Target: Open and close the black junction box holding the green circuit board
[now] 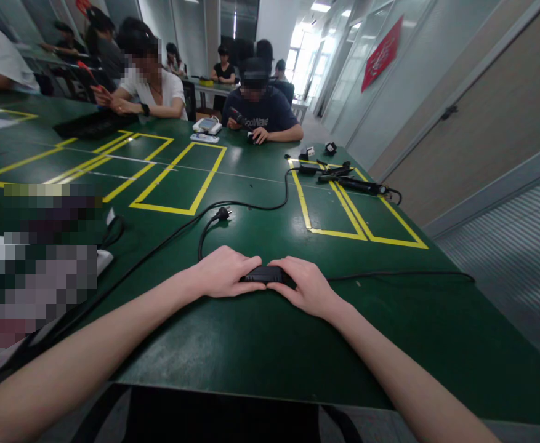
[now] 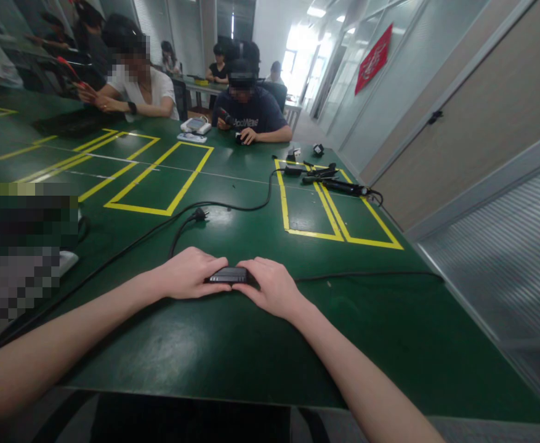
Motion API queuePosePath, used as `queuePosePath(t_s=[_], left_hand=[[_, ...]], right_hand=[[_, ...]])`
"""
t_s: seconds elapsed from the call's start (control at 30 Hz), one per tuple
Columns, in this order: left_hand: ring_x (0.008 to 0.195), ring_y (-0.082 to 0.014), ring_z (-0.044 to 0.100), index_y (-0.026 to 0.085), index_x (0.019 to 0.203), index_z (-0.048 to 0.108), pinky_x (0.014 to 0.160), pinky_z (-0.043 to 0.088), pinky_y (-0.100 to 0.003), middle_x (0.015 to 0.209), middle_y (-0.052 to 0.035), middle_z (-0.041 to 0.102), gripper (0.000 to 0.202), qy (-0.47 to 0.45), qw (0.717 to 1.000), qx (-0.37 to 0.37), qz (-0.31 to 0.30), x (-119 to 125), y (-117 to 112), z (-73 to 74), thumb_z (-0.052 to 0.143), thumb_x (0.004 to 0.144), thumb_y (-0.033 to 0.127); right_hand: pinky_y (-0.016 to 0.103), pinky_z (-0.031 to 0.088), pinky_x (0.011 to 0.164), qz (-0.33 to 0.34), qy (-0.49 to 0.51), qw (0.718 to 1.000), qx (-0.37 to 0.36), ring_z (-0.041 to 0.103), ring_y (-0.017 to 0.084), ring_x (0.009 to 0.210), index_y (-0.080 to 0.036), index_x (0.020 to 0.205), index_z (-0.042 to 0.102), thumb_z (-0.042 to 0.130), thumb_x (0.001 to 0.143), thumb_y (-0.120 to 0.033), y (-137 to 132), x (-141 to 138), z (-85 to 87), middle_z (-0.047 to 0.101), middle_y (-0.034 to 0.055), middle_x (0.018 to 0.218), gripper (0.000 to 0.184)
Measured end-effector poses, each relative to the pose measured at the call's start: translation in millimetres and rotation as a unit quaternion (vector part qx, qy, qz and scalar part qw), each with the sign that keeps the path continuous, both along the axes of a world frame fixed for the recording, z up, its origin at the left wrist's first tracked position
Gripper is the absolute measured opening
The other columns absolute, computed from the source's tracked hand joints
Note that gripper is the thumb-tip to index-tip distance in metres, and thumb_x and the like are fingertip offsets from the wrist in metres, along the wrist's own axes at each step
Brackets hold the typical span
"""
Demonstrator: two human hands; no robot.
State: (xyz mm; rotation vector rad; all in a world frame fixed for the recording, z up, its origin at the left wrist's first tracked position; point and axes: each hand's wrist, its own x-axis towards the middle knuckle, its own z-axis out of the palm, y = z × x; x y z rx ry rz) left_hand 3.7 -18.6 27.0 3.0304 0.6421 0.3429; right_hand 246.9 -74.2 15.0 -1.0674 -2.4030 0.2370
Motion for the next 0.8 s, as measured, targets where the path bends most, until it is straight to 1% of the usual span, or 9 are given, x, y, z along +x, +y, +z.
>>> queuePosePath(t_s=[0.1,0.2,0.27,0.37,0.47,0.57,0.67,0.73,0.8], left_hand=[[0.064,-0.0205,0.067,0.018,0.099,0.062,0.056,0.036,-0.028,0.074,-0.0037,0.070,0.043,-0.021,1.000,0.002,-0.013,-4,3,0.6,0.049,0.104,0.060],[0.067,-0.0199,0.068,0.017,0.097,0.067,0.058,0.038,-0.027,0.077,-0.0044,0.072,0.048,-0.037,0.999,-0.007,-0.007,-8,6,2.7,0.055,0.099,0.064],[0.068,-0.0189,0.069,0.017,0.098,0.070,0.059,0.040,-0.027,0.079,-0.0044,0.073,0.045,-0.044,0.999,-0.013,-0.001,-10,7,4.2,0.058,0.099,0.061],[0.071,-0.0188,0.069,0.017,0.104,0.072,0.062,0.043,-0.027,0.083,-0.0051,0.074,0.040,-0.060,0.998,-0.012,-0.003,-12,7,6.0,0.059,0.099,0.054],[0.075,-0.0192,0.070,0.017,0.110,0.072,0.066,0.047,-0.027,0.086,-0.0057,0.073,0.040,-0.083,0.997,-0.004,-0.003,-13,7,6.8,0.058,0.100,0.053],[0.078,-0.0196,0.070,0.017,0.114,0.070,0.069,0.049,-0.028,0.089,-0.0069,0.073,0.041,-0.098,0.995,0.010,-0.005,-14,7,6.6,0.054,0.101,0.053],[0.077,-0.0196,0.069,0.016,0.114,0.070,0.068,0.049,-0.029,0.089,-0.0079,0.073,0.043,-0.096,0.995,0.029,-0.019,-13,7,5.8,0.049,0.104,0.052],[0.075,-0.0197,0.068,0.016,0.112,0.070,0.066,0.048,-0.029,0.086,-0.0080,0.073,0.043,-0.088,0.995,0.040,-0.033,-11,7,5.6,0.047,0.105,0.051],[0.073,-0.0200,0.067,0.016,0.110,0.071,0.065,0.048,-0.030,0.083,-0.0078,0.072,0.043,-0.084,0.995,0.043,-0.043,-9,6,5.4,0.046,0.105,0.051]], right_hand=[[0.038,0.056,0.075,-0.001,-0.002,1.000,0.012,0.070,0.026,0.084,-0.018,0.114,0.065,0.056,0.104,-0.043,-1,-1,0.6,0.074,0.0107,0.095,0.029],[0.038,0.056,0.075,-0.009,-0.003,1.000,0.013,0.069,0.025,0.083,-0.020,0.116,0.066,0.058,0.103,-0.043,-1,-1,1.1,0.074,0.0101,0.095,0.027],[0.038,0.056,0.074,-0.007,0.001,1.000,0.019,0.069,0.025,0.082,-0.020,0.116,0.067,0.058,0.103,-0.043,-1,0,1.7,0.074,0.0101,0.095,0.027],[0.040,0.058,0.076,0.000,0.018,0.999,0.034,0.071,0.026,0.084,-0.020,0.119,0.066,0.057,0.104,-0.043,-1,1,2.4,0.075,0.0111,0.098,0.028],[0.041,0.059,0.080,-0.002,0.042,0.998,0.038,0.072,0.027,0.089,-0.023,0.123,0.064,0.059,0.103,-0.039,-2,1,2.6,0.076,0.0110,0.103,0.027],[0.041,0.060,0.082,-0.003,0.070,0.997,0.042,0.073,0.027,0.092,-0.023,0.124,0.063,0.062,0.101,-0.036,-3,2,2.4,0.076,0.0110,0.106,0.027],[0.041,0.060,0.083,0.004,0.086,0.996,0.023,0.073,0.027,0.095,-0.022,0.124,0.061,0.064,0.098,-0.033,-5,2,2.2,0.075,0.0114,0.109,0.028],[0.039,0.060,0.081,0.013,0.089,0.996,-0.010,0.073,0.026,0.094,-0.022,0.122,0.060,0.067,0.095,-0.033,-6,2,2.4,0.075,0.0112,0.109,0.030],[0.036,0.058,0.075,0.015,0.097,0.993,-0.059,0.072,0.024,0.088,-0.022,0.119,0.060,0.070,0.093,-0.034,-7,2,3.2,0.074,0.0092,0.105,0.031]])
